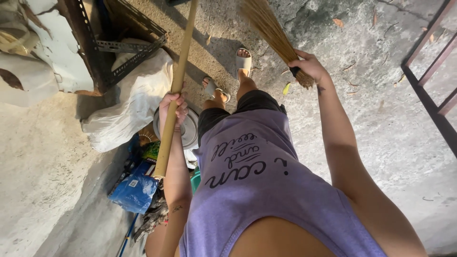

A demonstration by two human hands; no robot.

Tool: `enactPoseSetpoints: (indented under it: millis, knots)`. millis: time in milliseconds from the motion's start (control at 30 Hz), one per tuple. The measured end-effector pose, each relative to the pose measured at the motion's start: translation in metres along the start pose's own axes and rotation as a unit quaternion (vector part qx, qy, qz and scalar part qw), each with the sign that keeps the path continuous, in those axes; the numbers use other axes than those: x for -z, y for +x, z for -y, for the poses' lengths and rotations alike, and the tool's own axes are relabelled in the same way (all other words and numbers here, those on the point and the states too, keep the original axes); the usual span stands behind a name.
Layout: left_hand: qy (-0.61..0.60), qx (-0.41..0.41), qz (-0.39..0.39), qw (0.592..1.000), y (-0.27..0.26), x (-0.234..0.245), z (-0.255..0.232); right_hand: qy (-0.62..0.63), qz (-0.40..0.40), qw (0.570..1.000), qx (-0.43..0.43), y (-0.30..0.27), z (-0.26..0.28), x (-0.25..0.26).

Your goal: Sweeping dry leaves and debris into a makeshift dustpan in a concrete outdoor area.

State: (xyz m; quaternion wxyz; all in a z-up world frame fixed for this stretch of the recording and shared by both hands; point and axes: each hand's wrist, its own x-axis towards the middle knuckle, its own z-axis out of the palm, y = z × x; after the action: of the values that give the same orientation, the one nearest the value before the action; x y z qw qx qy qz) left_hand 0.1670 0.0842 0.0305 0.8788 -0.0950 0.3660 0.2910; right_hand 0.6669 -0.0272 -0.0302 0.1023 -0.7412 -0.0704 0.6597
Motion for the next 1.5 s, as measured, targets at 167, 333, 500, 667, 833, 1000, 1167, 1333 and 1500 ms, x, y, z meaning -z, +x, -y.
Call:
enactPoseSetpoints:
  millis: [167, 333, 500, 667, 833, 1000, 1167, 1333, 1500]
  knots:
    - [0.006, 0.023, 0.025, 0.999, 0.001, -0.018, -0.005, -0.044, -0.029, 0.979, 0.195, 0.004, -0.025, -0.021]
    - [0.011, 0.041, 0.033, 0.999, 0.008, -0.016, -0.025, -0.035, 0.023, 0.993, 0.107, -0.020, 0.001, -0.071]
    - [0.029, 0.034, 0.039, 0.998, 0.000, -0.008, -0.045, -0.109, 0.086, 0.977, 0.164, 0.032, -0.011, -0.097]
    - [0.072, 0.073, 0.021, 0.994, 0.003, 0.035, -0.072, -0.022, -0.017, 0.995, 0.094, 0.035, -0.031, -0.107]
    - [0.073, 0.109, 0.017, 0.991, -0.001, 0.054, -0.099, 0.028, -0.052, 0.985, 0.161, 0.018, -0.038, -0.174]
    - [0.087, 0.131, 0.040, 0.987, 0.009, 0.059, -0.123, -0.015, -0.059, 0.972, 0.225, 0.031, -0.007, -0.263]
    - [0.213, 0.118, -0.058, 0.968, 0.026, 0.028, -0.135, -0.237, -0.094, 0.931, 0.260, 0.038, 0.058, -0.367]
    - [0.284, 0.101, -0.096, 0.949, 0.039, 0.007, -0.140, -0.013, 0.018, 0.975, 0.221, 0.107, 0.041, -0.438]
    - [0.212, 0.086, -0.073, 0.971, 0.066, 0.018, -0.126, 0.016, 0.107, 0.932, 0.347, 0.192, -0.005, -0.460]
